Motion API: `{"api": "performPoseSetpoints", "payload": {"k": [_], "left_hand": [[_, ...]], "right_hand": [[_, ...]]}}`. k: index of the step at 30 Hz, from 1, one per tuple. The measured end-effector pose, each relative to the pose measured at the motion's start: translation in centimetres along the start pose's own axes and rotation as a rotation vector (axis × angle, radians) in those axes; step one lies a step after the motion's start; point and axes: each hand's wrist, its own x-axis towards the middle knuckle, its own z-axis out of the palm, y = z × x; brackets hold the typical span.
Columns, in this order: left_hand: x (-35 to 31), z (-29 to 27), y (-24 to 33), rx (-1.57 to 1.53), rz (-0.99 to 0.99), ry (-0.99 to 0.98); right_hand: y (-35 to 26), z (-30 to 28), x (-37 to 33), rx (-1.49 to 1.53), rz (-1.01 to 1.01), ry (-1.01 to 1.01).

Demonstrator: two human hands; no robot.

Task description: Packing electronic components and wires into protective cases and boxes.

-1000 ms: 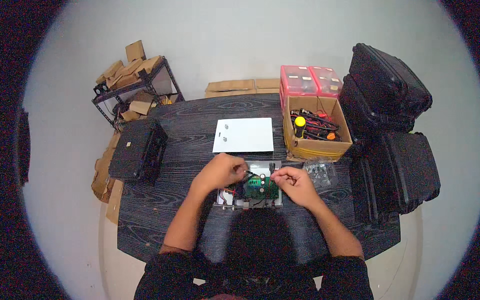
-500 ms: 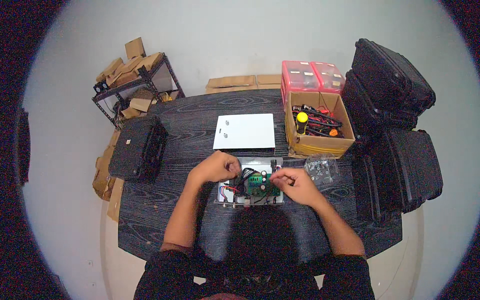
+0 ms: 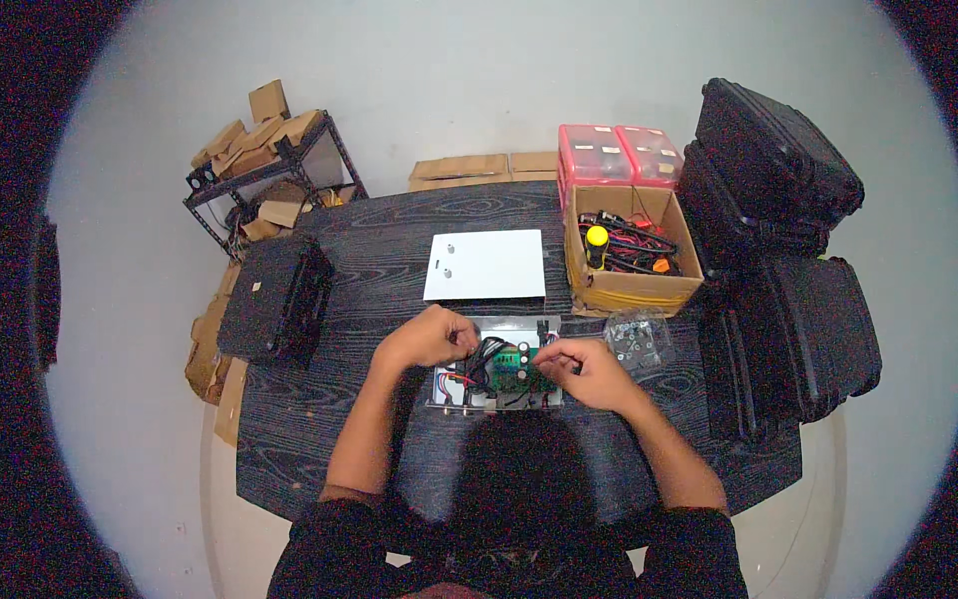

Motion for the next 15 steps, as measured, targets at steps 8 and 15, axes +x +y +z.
{"api": "performPoseSetpoints", "payload": {"k": [8,15], "left_hand": [[0.1,0.0,-0.2,0.067,0.000,0.002],[-1.0,0.8,0.2,0.108,0.001,0.001]], "right_hand": [[-0.6,0.0,-0.1,-0.036,0.021,-0.013],[-0.1,0.1,-0.1,-0.011,-0.022,-0.012]]}}
